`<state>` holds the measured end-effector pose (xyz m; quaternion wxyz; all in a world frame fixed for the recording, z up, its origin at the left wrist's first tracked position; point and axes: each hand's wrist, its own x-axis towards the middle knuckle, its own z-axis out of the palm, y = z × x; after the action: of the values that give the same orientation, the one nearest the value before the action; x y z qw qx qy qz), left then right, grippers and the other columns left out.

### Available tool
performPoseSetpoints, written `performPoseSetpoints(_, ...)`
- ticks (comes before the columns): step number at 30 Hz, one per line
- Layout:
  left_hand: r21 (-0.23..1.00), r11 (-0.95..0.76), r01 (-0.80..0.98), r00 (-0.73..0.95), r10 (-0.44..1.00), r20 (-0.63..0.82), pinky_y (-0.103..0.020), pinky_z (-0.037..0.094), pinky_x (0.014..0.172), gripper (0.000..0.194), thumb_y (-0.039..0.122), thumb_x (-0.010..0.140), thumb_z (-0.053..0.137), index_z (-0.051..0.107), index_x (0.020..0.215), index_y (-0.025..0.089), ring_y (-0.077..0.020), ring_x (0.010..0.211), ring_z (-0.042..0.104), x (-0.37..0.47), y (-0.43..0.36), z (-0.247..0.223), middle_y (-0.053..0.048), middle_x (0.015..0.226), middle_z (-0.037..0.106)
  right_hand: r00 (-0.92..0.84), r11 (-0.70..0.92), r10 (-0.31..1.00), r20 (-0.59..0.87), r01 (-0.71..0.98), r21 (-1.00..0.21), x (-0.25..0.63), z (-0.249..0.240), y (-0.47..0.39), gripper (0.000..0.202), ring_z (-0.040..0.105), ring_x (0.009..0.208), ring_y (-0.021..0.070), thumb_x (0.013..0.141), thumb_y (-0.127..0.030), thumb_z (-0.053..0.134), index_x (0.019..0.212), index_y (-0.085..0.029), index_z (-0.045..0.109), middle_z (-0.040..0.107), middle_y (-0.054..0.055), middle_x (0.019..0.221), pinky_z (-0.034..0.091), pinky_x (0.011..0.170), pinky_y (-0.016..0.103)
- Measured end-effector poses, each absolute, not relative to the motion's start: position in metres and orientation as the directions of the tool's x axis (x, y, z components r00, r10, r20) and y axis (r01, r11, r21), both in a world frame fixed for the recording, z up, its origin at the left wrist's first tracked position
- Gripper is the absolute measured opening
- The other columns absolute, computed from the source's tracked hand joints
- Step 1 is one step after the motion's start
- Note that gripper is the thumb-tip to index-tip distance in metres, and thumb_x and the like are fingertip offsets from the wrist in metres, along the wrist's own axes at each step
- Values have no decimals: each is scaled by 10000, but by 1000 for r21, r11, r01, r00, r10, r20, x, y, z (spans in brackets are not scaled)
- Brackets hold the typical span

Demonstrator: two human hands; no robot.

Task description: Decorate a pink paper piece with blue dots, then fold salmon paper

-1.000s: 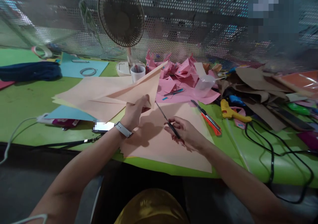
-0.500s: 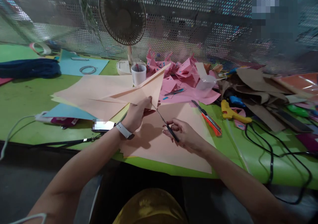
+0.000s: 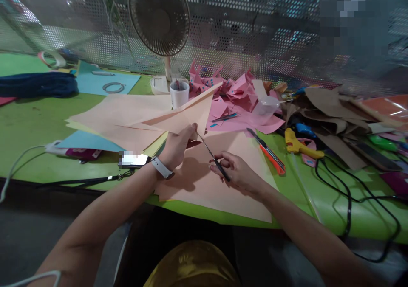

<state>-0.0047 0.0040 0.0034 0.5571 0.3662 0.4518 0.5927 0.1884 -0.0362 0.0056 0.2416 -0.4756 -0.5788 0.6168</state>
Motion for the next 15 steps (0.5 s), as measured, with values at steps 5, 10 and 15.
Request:
performPoseSetpoints(5, 942, 9, -336, -134, 989, -58, -333, 575, 739, 305, 428, 735, 769, 651, 714, 148, -184, 787, 640, -2, 3, 2, -51, 738, 638, -430, -195, 855, -292, 255, -947, 189, 2, -36, 411, 349, 441, 59, 746, -481, 761, 1003, -211, 587, 495, -78, 656, 263, 346, 199)
performPoseSetpoints(10, 929, 11, -370, -124, 990, -62, -346, 574, 752, 273, 398, 729, 769, 635, 689, 163, -176, 760, 621, -1, 3, 2, -31, 690, 597, -420, -191, 857, -298, 280, -941, 188, 3, -37, 403, 356, 445, 61, 748, -479, 757, 1008, -218, 593, 459, -87, 637, 272, 360, 200)
performPoseSetpoints(15, 923, 23, -385, -125, 989, -76, -328, 566, 711, 315, 388, 709, 777, 565, 618, 172, -179, 762, 622, -1, 4, 3, -33, 700, 585, -412, -181, 862, -295, 294, -939, 189, 1, -37, 390, 359, 442, 63, 755, -473, 749, 1009, -222, 593, 441, -91, 617, 267, 362, 200)
